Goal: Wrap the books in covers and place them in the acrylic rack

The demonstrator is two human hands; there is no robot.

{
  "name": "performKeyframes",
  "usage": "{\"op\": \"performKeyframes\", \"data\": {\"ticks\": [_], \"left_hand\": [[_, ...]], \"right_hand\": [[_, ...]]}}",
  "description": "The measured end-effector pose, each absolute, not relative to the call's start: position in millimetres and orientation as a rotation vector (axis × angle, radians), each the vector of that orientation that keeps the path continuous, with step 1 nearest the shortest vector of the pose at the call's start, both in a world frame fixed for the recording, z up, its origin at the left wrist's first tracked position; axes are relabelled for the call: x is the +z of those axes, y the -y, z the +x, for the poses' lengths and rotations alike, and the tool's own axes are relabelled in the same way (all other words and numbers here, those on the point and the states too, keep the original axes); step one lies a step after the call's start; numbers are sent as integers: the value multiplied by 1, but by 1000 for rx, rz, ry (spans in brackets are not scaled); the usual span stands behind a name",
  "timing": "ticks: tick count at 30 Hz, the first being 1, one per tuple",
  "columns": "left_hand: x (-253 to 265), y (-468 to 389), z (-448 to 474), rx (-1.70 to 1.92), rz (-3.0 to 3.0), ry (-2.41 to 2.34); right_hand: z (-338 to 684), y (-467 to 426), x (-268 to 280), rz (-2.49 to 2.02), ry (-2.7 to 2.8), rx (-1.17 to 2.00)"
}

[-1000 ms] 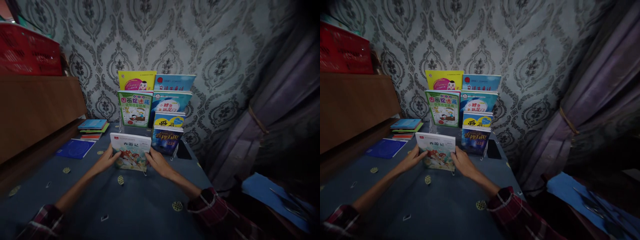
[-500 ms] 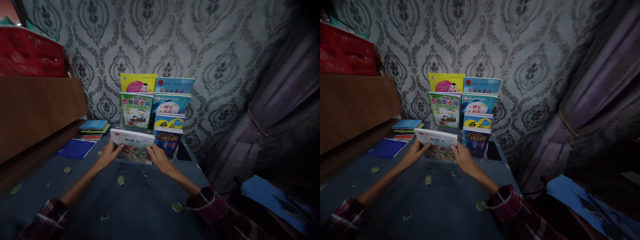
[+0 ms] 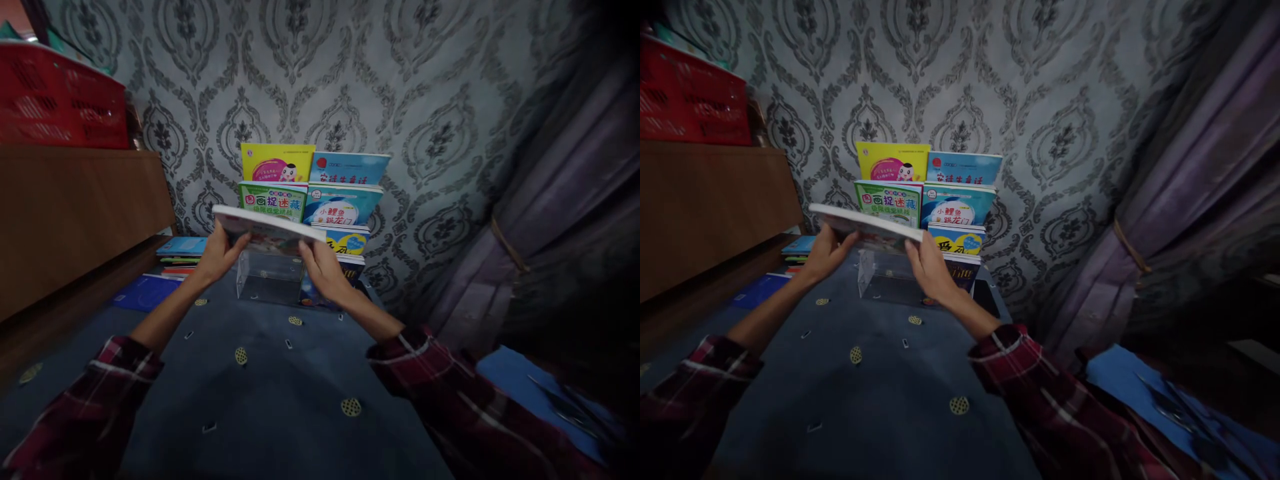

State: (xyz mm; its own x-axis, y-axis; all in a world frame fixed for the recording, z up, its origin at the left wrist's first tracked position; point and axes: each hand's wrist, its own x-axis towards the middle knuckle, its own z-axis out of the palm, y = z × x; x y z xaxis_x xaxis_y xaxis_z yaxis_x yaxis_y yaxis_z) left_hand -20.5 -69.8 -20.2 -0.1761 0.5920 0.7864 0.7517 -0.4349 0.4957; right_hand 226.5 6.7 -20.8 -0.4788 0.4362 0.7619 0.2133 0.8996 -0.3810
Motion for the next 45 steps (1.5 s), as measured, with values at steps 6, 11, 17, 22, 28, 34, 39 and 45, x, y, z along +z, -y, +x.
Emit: {"op": "performKeyframes", "data": {"ticks": [6,11,17,22,28,34,39,45], "left_hand": [[9,36,-32,-1687,-1902,1349],[10,22,-33,-1714,-1933,1329],[4,12,-33,-1741,-1947,1332],[-4,7,-38,-1731,-1912,1405],[-10,-3,-43,-1737,-1966,1429],[-5,-15,-50,-1728,-1951,1535],[0,-26,-54,-1718,-1954,1598],[3,-34,-60,-1534,-1870,1769]], "right_hand": [[218,-35,9,-442,2060,155],[217,-45,11,-425,2044,135],[214,-58,6,-407,2052,133],[210,-70,2,-476,2089,170],[209,-78,-1,-477,2117,217],[206,-92,11,-525,2180,416],[201,-103,24,-616,2205,548],[194,-110,35,-643,2135,449]]}}
